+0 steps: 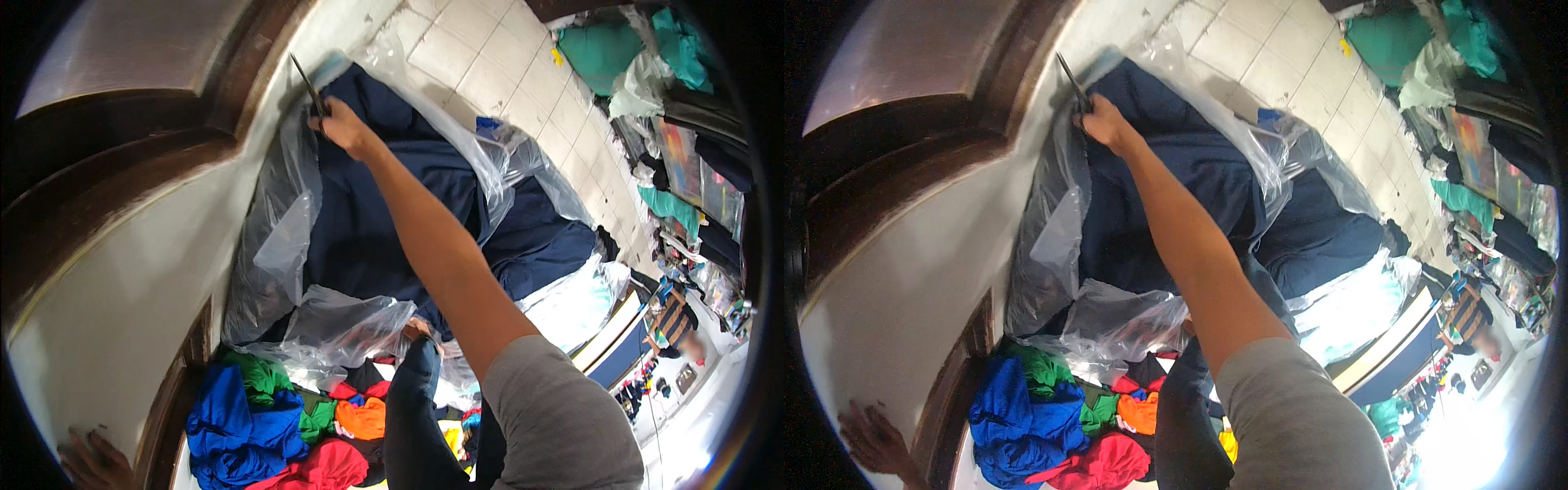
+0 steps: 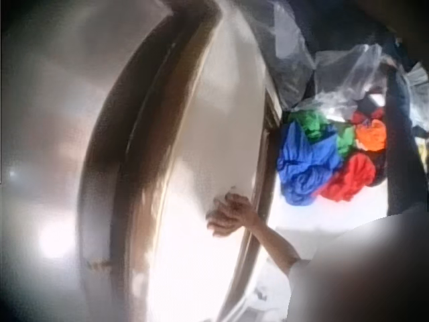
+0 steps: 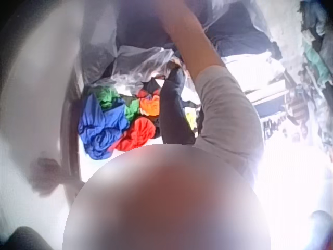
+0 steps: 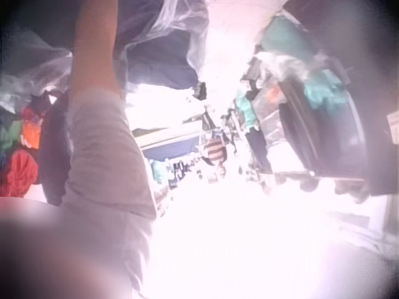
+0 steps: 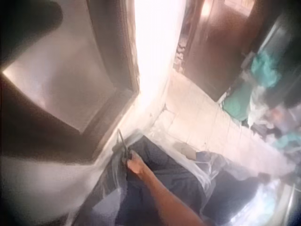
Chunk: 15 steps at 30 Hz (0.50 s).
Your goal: The person cuts a large piece of dark blue fabric on a table using scissors and a long ruler, assisted by another person who helps smooth and hold the material. The person also cuts open a plastic-wrapped bundle of fabric and removes a piece before returning to cut the main fabric sheet.
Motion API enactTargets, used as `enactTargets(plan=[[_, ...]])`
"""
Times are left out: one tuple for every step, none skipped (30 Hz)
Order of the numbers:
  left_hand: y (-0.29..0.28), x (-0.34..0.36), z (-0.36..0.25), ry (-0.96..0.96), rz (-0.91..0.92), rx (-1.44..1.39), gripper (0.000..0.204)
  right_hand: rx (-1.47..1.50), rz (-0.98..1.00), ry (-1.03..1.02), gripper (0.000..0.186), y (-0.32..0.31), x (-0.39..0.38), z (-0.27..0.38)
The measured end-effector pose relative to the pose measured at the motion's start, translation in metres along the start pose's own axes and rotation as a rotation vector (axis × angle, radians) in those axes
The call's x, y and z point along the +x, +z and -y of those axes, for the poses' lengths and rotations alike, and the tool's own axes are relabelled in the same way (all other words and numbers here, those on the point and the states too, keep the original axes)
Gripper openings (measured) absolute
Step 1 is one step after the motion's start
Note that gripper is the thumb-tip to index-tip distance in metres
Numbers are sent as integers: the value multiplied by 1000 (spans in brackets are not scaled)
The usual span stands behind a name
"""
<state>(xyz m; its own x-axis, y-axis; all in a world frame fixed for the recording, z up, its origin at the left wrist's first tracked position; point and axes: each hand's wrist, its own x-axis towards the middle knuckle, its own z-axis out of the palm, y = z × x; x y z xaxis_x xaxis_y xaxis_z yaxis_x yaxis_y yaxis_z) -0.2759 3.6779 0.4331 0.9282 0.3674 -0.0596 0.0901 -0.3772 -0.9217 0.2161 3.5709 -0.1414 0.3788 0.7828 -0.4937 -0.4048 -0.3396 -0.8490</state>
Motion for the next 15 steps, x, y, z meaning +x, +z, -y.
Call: enactTargets(plan=[[-1,4,-9,-18,-37,9,42,-128,-13,96,34,6,-13,6],[-2,9,-19,-45,-88,14,41,-21,-5,62,34,8,-28,-3],[-3,19,-23,-58,-106,-20,40,0,-3,47,37,11,-48,-12],[-11,19,-26,-70,-100,-44,40,-17,26,118,39,23,-79,-5],[-15,26,-27,-74,-154,-116,42,-47,28,108,39,29,-113,-4],[-19,34,-27,-70,-206,-187,45,-25,66,123,44,32,-153,6],[-21,39,-26,-64,-210,-198,48,-6,-6,141,49,28,-188,-2],[-24,37,-25,-62,-200,-207,51,131,11,139,54,28,-231,9],[-22,29,-25,-69,-170,-218,54,263,40,134,59,27,-267,20],[-18,28,-25,-81,-172,-255,55,203,84,172,62,19,-298,28],[-17,28,-26,-84,-171,-297,57,144,123,220,66,12,-336,31],[-17,31,-28,-89,-184,-307,57,134,140,180,66,7,-374,33],[-11,40,-37,-94,-214,-333,57,118,135,141,66,1,-414,33],[-17,40,-31,-80,-224,-379,55,67,165,149,65,-1,-453,36],[-19,44,-30,-70,-242,-433,53,9,185,155,64,-5,-488,44]])
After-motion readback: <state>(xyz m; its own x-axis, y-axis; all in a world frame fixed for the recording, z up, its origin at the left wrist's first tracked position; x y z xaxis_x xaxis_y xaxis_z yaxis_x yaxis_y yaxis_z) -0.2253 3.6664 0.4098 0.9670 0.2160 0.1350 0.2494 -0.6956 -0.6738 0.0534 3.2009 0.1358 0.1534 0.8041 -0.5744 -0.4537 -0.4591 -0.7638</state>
